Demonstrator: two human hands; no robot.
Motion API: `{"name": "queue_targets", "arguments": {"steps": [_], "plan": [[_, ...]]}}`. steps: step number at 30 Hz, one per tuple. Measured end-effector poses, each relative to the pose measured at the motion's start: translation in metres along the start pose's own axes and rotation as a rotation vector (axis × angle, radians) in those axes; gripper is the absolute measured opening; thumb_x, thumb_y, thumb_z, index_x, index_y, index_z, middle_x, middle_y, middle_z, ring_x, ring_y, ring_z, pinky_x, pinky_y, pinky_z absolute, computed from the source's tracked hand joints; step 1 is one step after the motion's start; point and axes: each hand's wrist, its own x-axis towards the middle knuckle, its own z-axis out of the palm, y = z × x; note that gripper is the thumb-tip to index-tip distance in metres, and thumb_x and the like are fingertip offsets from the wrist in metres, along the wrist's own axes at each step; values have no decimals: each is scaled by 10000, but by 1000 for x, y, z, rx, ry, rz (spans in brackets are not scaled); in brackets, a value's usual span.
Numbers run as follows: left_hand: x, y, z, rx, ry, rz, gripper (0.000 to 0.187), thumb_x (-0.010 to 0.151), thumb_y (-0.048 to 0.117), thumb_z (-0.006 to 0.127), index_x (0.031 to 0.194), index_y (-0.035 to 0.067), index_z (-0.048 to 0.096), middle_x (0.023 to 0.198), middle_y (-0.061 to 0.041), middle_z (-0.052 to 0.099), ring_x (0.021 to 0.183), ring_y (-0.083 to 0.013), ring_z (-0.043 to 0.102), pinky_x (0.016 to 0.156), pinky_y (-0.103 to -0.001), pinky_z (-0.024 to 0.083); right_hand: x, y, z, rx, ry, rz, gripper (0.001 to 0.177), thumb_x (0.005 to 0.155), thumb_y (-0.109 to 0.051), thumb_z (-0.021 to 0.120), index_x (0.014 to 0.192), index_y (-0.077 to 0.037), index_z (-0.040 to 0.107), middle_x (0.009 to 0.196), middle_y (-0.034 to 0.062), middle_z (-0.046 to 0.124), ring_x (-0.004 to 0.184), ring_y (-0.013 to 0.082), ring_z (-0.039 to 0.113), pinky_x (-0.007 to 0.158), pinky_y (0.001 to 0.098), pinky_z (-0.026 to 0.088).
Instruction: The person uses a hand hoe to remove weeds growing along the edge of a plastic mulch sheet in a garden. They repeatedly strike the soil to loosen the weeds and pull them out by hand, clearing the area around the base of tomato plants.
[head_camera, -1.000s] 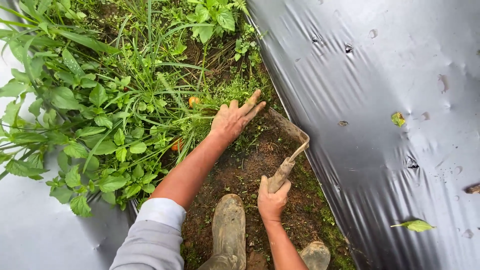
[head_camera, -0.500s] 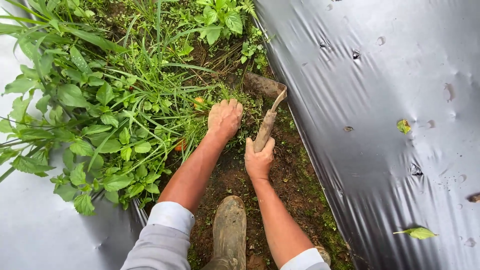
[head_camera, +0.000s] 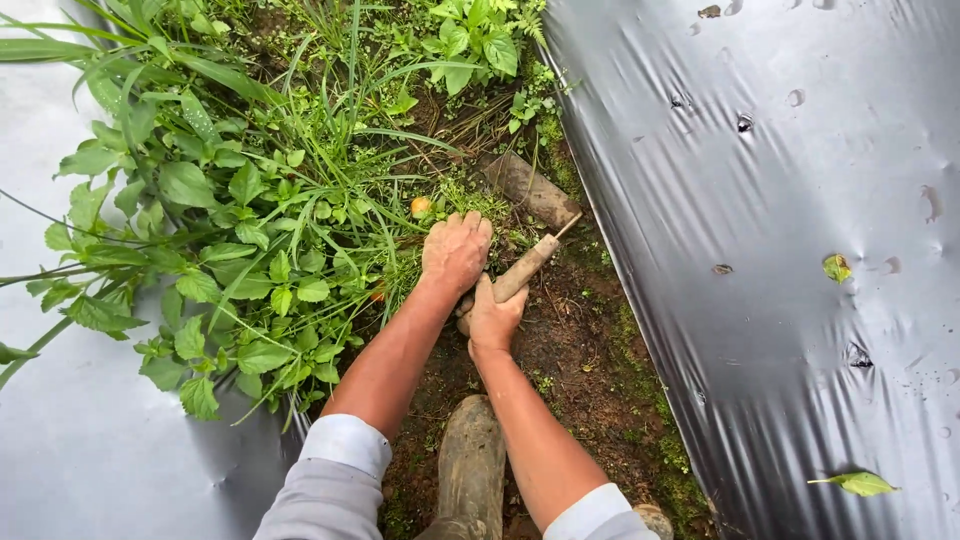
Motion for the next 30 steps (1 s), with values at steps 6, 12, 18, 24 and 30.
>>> {"name": "queue_targets", "arguments": {"steps": [6, 12, 18, 24, 30], "plan": [[-21, 1, -20, -27, -33, 16, 241, 1042, 125, 414, 1089, 166, 647, 1111, -56, 624, 1049, -216, 632, 836, -351, 515, -7, 3, -50, 14, -96, 95, 294, 915, -197, 733, 1100, -82, 534, 587, 135, 602, 390, 232, 612, 256, 328, 453], [-16, -5, 37, 59, 143, 80, 184, 995, 196, 492, 1019, 152, 669, 1066, -77, 653, 1024, -265, 643, 819, -401, 517, -26, -24, -17, 160, -84, 208, 343, 897, -178, 706, 1142, -86, 485, 706, 88, 529, 440, 167, 581, 291, 309, 492], [-22, -5, 24, 49, 19, 65, 211, 1016, 174, 459, 1047, 176, 667, 1093, -61, 664, 1015, -233, 635, 820, -373, 501, -28, -21, -51, 32, -145, 228, 317, 905, -205, 698, 1111, -114, 475, 619, 72, 497, 393, 206, 555, 270, 313, 458], [-60, 4, -7, 146, -42, 179, 198, 1019, 138, 459, 1044, 188, 648, 1090, -46, 653, 1006, -228, 611, 820, -373, 475, -63, -34, -73, 128, -88, 303, 285, 936, -109, 650, 1145, -119, 457, 696, 65, 481, 430, 171, 548, 280, 279, 460], [-67, 4, 9, 134, 3, 182, 170, 1004, 145, 483, 1043, 175, 646, 1102, -52, 661, 1030, -239, 617, 845, -395, 485, -44, -28, -75, 85, -155, 244, 275, 929, -138, 677, 1130, -110, 491, 704, 59, 488, 444, 149, 545, 297, 270, 480]]}}
